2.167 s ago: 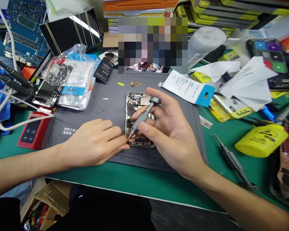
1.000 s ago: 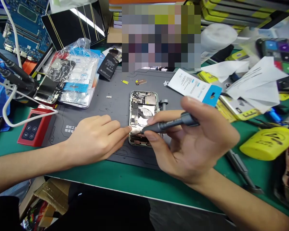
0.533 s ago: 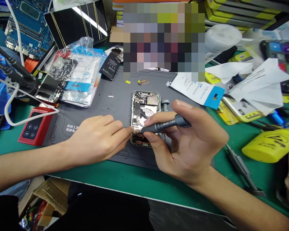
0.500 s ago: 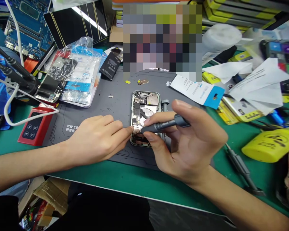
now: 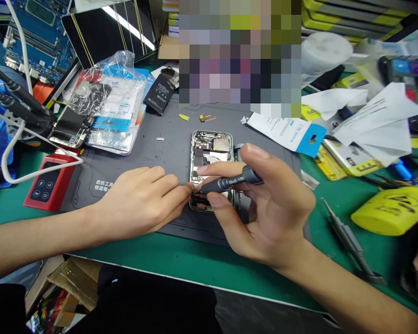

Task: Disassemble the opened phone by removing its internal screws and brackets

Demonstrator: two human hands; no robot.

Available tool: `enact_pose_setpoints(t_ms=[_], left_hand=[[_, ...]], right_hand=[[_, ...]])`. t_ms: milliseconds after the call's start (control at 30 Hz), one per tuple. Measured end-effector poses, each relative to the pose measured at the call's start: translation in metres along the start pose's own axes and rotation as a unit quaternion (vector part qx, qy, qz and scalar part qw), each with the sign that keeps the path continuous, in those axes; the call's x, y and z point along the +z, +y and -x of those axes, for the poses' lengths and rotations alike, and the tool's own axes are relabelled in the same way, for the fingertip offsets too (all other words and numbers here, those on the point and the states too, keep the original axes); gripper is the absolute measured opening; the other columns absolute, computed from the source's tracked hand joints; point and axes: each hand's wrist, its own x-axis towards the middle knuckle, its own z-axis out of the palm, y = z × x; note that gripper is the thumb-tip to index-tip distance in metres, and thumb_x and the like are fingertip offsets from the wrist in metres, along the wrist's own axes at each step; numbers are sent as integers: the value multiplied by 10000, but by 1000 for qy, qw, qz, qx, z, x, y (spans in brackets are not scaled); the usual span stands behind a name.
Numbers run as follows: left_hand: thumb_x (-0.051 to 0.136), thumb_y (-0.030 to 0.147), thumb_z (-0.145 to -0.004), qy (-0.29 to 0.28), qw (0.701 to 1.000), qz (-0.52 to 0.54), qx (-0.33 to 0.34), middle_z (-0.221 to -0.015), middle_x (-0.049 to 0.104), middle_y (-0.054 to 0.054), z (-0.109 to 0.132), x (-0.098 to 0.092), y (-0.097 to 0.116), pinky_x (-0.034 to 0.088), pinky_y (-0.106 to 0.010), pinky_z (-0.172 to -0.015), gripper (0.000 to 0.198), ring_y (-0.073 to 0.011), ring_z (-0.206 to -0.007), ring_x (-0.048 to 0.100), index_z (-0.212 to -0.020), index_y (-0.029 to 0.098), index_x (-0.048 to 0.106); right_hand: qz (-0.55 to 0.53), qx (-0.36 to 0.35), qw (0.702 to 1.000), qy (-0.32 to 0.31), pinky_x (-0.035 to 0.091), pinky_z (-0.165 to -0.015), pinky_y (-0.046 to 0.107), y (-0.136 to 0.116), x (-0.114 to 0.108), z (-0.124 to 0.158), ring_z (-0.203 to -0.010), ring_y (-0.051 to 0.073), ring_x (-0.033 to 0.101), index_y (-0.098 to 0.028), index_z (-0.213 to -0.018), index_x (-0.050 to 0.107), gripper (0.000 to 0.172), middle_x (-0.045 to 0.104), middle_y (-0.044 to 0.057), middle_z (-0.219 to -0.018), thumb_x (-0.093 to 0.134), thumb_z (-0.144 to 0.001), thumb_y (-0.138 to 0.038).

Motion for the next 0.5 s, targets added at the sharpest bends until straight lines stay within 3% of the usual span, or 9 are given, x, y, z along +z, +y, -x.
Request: enact_pose_setpoints(t_ms=[67, 167, 267, 400, 500], left_hand=[[539, 241, -1113, 1, 1000, 2, 0, -724, 648, 2, 0, 0, 0, 439, -365, -562, 265, -189, -648, 571, -982, 146, 748], [514, 241, -1120, 3, 1000, 6, -4, -739, 661, 2, 1, 0, -1, 435, -358, -570, 264, -189, -658, 576, -1025, 149, 743], [503, 240, -1121, -1, 1000, 10, -6, -755, 672, 3, 1, 0, -1, 438, -352, -586, 255, -189, -669, 583, -1054, 154, 734], [520, 245, -1116, 6, 1000, 9, -12, -730, 655, 6, 1, -1, 0, 427, -361, -578, 249, -195, -662, 584, -994, 167, 722], [531, 253, -1112, 10, 1000, -12, -15, -727, 650, 9, 1, -4, -3, 429, -361, -580, 231, -193, -662, 588, -1033, 160, 727]], right_hand=[[10, -12, 1000, -7, 727, -921, 396, 0, -2, 0, -1169, 261, 798, -259, -1711, 338, 848, 700, 119, -1502, 627, -956, -5], [69, -36, 997, 15, 726, -842, 377, -2, -8, -2, -1006, 238, 823, -274, -1652, 474, 712, 810, 67, -1313, 649, -990, -79], [101, -47, 994, 23, 712, -860, 407, -5, -13, -6, -1030, 247, 811, -262, -1601, 554, 598, 829, 68, -1239, 634, -1025, -120], [117, -41, 992, 10, 700, -848, 383, -9, -18, -10, -1012, 233, 802, -273, -1577, 586, 609, 835, 61, -1121, 635, -1009, -60], [123, -45, 991, 8, 690, -882, 393, -10, -20, -11, -1061, 246, 791, -251, -1557, 611, 585, 818, 85, -1178, 647, -1003, -63]])
